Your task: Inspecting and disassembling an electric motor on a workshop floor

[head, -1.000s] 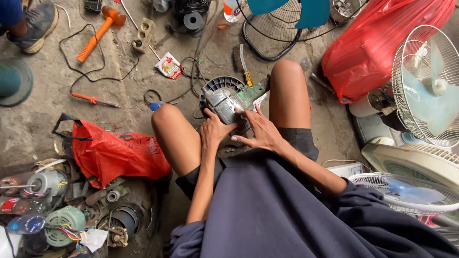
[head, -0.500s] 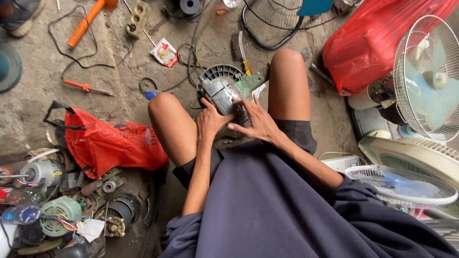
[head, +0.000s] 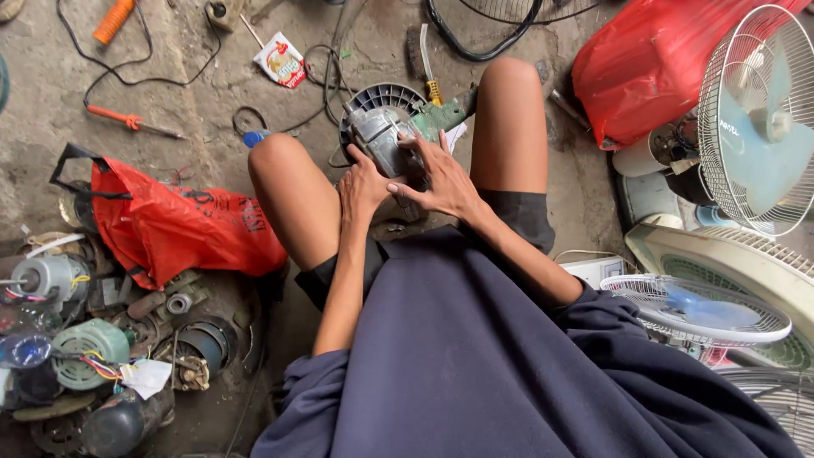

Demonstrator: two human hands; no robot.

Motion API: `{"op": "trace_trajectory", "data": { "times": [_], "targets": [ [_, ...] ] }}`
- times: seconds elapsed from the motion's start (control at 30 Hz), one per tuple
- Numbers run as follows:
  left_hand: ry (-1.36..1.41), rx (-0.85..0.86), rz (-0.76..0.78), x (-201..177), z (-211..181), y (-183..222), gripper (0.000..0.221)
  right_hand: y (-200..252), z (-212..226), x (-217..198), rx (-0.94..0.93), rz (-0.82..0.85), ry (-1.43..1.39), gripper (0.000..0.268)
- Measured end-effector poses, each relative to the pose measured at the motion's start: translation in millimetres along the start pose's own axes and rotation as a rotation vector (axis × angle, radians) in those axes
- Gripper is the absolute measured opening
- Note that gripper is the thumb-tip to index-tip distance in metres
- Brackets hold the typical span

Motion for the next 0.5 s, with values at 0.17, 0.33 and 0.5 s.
{"op": "trace_trajectory", "data": {
  "times": [0.17, 0.33, 0.5],
  "targets": [
    [0.006, -0.005, -0.018, -29.3, -23.9, 23.6, 0.163, 18.1, -11.8, -1.4, -0.006, 0.009, -0.050, 0.086],
    [-0.058, 0.032, -0.022, 5.1, -4.4, 7.1, 0.150, -4.0, -1.6, 0.7, -0.071, -0.007, -0.019, 0.095],
    [0.027, 0.009, -0.025, -19.4, -13.2, 1.5, 0.172, -7.9, 1.3, -8.6, -0.044, -0.015, -0.025, 0.086]
  ]
}}
Point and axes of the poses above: each hand's wrist, its own y-axis away from the middle knuckle, its own x-axis out of the palm, z = x × y, the point moved 6 cm from there along -y, towards the middle knuckle, and after that the axes turned 4 degrees about -y, right-handed, at the moved point
